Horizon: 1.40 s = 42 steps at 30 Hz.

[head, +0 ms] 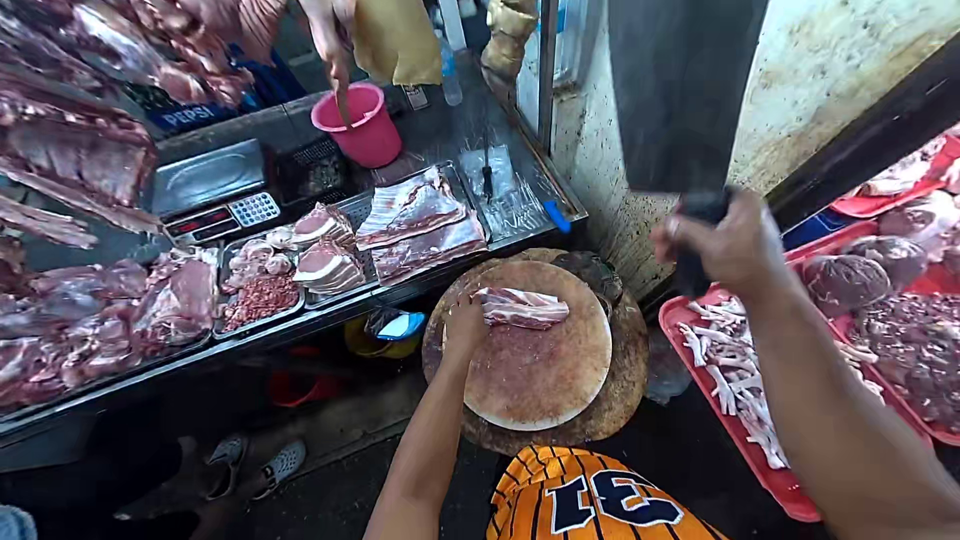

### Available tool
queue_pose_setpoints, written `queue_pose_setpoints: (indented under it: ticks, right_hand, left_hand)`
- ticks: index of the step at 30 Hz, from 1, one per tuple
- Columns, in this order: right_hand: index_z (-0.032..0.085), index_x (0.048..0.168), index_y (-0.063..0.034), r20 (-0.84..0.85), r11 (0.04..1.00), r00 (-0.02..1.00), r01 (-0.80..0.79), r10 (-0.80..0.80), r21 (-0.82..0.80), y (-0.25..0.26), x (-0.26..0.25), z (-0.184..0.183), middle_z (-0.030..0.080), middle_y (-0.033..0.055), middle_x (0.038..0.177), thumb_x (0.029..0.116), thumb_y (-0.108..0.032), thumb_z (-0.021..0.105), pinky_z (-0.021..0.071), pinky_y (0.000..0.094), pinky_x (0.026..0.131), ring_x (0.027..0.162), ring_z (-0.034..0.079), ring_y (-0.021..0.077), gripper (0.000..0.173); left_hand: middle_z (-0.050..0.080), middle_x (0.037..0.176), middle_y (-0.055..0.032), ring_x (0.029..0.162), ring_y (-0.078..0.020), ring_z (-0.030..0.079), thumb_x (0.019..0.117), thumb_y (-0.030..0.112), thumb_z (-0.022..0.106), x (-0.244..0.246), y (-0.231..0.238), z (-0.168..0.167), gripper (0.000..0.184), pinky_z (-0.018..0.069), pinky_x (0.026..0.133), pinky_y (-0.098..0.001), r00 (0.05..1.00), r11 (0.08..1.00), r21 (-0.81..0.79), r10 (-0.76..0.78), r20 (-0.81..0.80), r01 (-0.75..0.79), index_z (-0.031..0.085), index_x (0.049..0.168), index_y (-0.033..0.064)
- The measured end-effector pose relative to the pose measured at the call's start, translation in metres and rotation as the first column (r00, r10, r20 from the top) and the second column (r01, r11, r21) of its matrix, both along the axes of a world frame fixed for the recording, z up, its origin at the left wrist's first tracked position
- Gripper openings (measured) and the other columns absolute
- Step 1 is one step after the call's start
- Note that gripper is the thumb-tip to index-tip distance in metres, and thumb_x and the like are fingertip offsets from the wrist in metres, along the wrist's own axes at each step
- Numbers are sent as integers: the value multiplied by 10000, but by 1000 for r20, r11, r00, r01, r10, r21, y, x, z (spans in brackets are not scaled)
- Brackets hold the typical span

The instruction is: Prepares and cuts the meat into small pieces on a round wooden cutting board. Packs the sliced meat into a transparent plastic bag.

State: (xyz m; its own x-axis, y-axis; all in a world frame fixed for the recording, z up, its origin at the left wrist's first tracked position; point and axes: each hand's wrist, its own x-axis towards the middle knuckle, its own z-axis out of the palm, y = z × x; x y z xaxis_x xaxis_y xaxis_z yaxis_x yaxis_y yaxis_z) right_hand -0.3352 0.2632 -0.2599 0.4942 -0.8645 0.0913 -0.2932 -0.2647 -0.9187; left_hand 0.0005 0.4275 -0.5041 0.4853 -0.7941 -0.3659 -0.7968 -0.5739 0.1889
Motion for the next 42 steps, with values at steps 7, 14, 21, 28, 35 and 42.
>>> queue_pose_setpoints:
  ticks: [7, 14, 21, 28, 35, 42]
  right_hand:
    - [637, 1172, -57, -603, 909, 790, 165, 112, 384, 147, -76, -179, 679, 133, 787, 900, -267, 678, 586, 542, 633, 624, 671, 287, 346]
    - [620, 1198, -100, -754, 948, 625, 71, 200, 311, 170, -101, -215, 699, 135, 877, 945, -329, 651, 562, 574, 753, 833, 703, 323, 342]
    - [646, 1151, -64, -643, 945, 706, -124, 297, 302, 154, -35, -159, 666, 130, 887, 953, -373, 662, 549, 554, 753, 803, 663, 299, 368]
    - [648, 995, -95, -7, 981, 993, -113, 114, -160, 162, 84, -93, 635, -21, 663, 969, -349, 646, 577, 326, 486, 518, 618, 87, 255]
    - [637, 1152, -75, -773, 953, 560, -126, 298, 276, 170, 63, -230, 687, 150, 922, 1002, -504, 507, 555, 562, 793, 890, 692, 333, 473]
    - [661, 1023, -55, -585, 980, 790, -103, 185, 170, 145, 82, -129, 637, 107, 735, 994, -465, 618, 550, 524, 681, 672, 652, 267, 414]
  left_hand:
    - [419, 1543, -244, 1388, -515, 400, 731, 394, 847, -14, 8, -19, 576, 344, 1038, -787, 985, 979, 172, -128, 118, 107, 721, 1180, 57]
    - [683, 1161, -228, 1110, -437, 653, 829, 456, 756, -44, 92, 21, 563, 499, 912, -697, 985, 984, 109, 148, -92, -138, 661, 1203, 46]
    - [691, 1165, -228, 1096, -434, 669, 800, 315, 806, -40, 192, -20, 616, 521, 914, -685, 901, 928, 56, 371, -224, -368, 602, 1317, 50]
    - [705, 1142, -177, 1073, -355, 693, 796, 284, 788, -53, 198, -36, 623, 554, 924, -606, 840, 894, 35, 433, -328, -447, 565, 1329, 48]
    - [697, 1161, -185, 1097, -366, 681, 808, 324, 791, -41, 204, -45, 643, 539, 942, -619, 836, 910, 58, 401, -375, -411, 557, 1344, 55]
    - [694, 1164, -191, 1078, -321, 687, 821, 525, 800, -33, 206, -49, 776, 544, 974, -563, 756, 911, -41, 314, -575, -409, 548, 1377, 46]
